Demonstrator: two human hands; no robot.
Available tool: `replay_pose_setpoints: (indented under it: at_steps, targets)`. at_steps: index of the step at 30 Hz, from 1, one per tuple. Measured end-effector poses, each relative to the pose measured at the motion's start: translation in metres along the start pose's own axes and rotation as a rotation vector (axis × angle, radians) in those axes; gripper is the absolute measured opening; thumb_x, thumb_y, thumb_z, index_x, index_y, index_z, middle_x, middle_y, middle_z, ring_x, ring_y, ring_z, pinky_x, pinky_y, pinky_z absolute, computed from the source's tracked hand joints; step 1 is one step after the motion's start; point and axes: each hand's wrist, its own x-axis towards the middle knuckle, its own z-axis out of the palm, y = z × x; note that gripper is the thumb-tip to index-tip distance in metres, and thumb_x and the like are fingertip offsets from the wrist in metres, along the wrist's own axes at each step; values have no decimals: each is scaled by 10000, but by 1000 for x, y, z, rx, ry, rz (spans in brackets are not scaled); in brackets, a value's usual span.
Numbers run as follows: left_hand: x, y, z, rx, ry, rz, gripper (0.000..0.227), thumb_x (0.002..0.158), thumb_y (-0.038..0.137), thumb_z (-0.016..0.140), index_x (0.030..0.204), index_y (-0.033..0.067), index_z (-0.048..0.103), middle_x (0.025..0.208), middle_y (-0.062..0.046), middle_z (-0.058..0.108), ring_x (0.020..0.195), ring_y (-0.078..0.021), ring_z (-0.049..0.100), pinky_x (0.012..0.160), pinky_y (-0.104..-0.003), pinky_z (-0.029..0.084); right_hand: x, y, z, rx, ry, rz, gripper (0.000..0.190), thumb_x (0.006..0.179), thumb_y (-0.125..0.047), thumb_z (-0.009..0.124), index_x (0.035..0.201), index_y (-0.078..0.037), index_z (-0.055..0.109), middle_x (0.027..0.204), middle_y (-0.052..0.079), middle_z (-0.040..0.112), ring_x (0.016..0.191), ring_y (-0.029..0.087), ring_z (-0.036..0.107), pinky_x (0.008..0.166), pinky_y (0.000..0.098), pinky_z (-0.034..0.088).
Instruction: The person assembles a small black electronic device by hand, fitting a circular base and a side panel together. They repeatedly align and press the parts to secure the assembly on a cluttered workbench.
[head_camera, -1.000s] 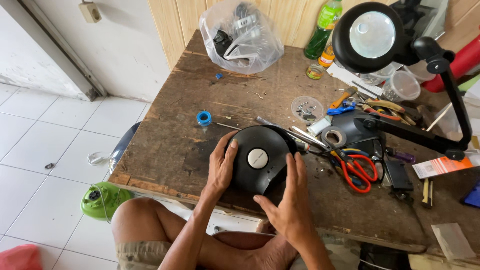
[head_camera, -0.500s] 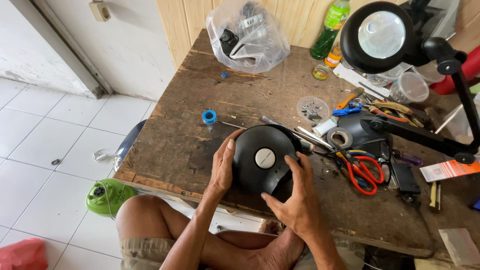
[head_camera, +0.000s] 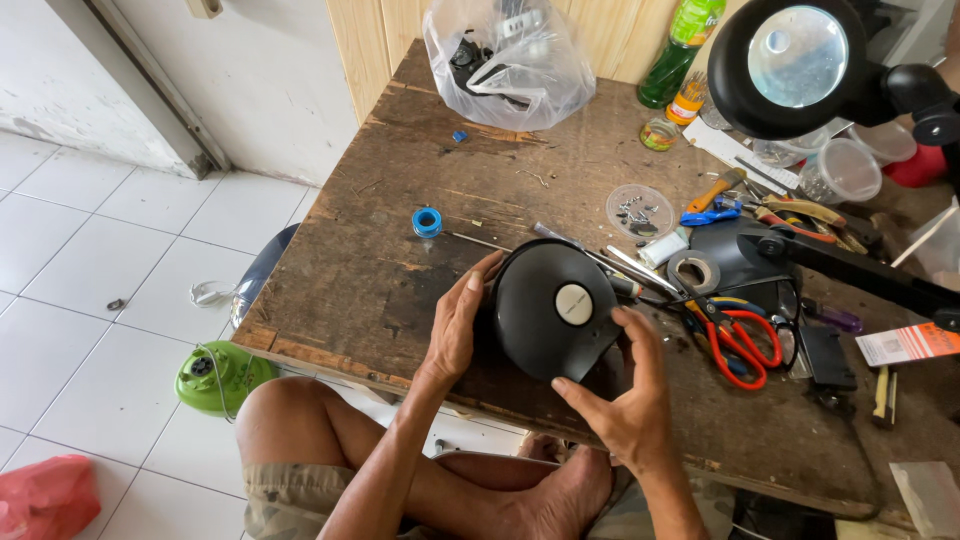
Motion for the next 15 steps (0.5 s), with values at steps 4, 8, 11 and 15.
replay_pose_setpoints:
  at_steps: [4, 8, 11, 15]
  targets:
    - [-3, 5, -1, 224, -23, 32, 744, 1061, 638, 479, 1565, 114, 638, 1614, -175, 662, 1564, -319, 578, 1267, -485, 469, 1, 1, -2, 68, 16, 99, 948, 709, -218, 968, 1540, -36, 550, 1616, 161, 541, 1552, 285, 506, 1308, 404, 414]
    - [0, -2, -4, 241, -41, 63, 682, 1094, 555, 492, 1582, 95, 616, 1625, -172, 651, 1560, -278, 570, 1284, -427, 443, 6, 4, -1, 111, 12, 172, 967, 698, -200, 967, 1553, -48, 541, 1608, 152, 543, 1525, 261, 527, 1293, 383, 422]
    - [1, -4, -4, 206, -65, 55, 668, 1109, 516, 492, 1605, 79, 584, 1656, -170, 617, 1583, -272, 535, 1311, -425, 410, 12, 2, -3, 171, 16, 256, 974, 675, -170, 969, 1551, -52, 559, 1599, 152, 568, 1490, 248, 570, 1247, 362, 479]
    - [5, -12, -4, 5, -88, -27, 685, 1101, 463, 541, 1645, 47, 525, 1648, -167, 616, 1559, -225, 543, 1290, -384, 446, 24, 3, -5, 383, 20, 432, 998, 663, -23, 934, 1579, -36, 538, 1531, 141, 643, 1329, 237, 666, 1119, 345, 576]
